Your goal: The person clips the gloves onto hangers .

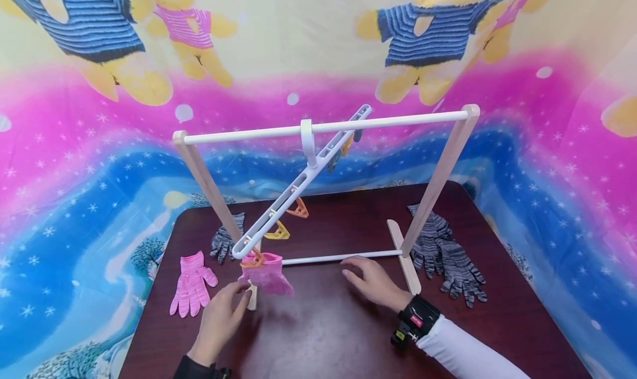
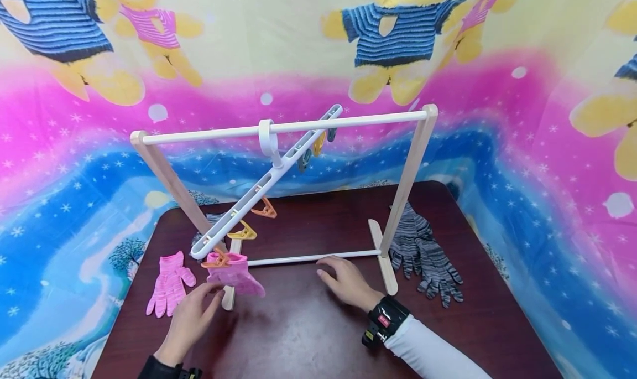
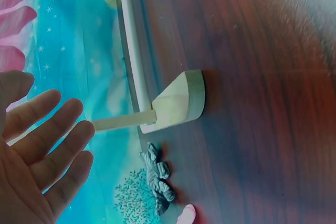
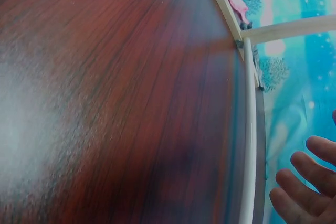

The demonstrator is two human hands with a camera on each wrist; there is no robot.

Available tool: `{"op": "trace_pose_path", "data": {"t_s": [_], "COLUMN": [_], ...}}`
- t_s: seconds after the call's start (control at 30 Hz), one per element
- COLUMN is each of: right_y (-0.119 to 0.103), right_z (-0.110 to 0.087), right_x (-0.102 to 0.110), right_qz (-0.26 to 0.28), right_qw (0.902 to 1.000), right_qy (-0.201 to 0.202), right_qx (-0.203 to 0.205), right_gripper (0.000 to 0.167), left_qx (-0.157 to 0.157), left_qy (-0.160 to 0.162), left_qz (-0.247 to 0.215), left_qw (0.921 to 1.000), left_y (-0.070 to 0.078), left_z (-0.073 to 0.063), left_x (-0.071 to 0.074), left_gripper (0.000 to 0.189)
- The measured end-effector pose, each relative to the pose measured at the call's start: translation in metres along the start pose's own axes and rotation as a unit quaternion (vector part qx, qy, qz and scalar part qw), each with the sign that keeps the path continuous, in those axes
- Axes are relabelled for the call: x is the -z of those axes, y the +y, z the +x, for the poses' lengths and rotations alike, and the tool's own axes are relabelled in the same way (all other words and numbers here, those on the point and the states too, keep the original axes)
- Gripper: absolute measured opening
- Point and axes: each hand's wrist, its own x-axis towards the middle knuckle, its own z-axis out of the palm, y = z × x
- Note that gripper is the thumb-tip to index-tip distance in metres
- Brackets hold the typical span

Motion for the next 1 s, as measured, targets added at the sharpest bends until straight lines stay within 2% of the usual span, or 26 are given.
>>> {"op": "trace_pose_path", "data": {"t_s": [0.27, 0.37, 0.57, 0.77, 1.0], "right_y": [0.011, 0.017, 0.027, 0.035, 0.041], "right_z": [-0.005, -0.006, -0.011, -0.021, -0.035], "right_x": [0.010, 0.015, 0.023, 0.027, 0.033], "right_qz": [-0.008, -0.002, 0.001, -0.007, -0.026], "right_qw": [0.9996, 0.9991, 0.9980, 0.9969, 0.9952], "right_qy": [0.014, 0.024, 0.050, 0.067, 0.080], "right_qx": [-0.023, -0.034, -0.039, -0.041, -0.049], "right_gripper": [0.028, 0.028, 0.026, 0.025, 0.024], "left_qx": [-0.017, -0.033, -0.061, -0.074, -0.081], "left_qy": [-0.017, -0.014, -0.017, -0.020, -0.059], "left_qz": [0.008, 0.012, 0.018, 0.014, 0.002], "left_qw": [0.9997, 0.9993, 0.9978, 0.9969, 0.9950], "left_y": [0.007, 0.011, 0.020, 0.024, 0.035], "left_z": [-0.004, -0.006, -0.005, -0.004, -0.009], "left_x": [-0.009, -0.013, -0.021, -0.024, -0.033], "left_gripper": [0.018, 0.017, 0.021, 0.024, 0.014]}}
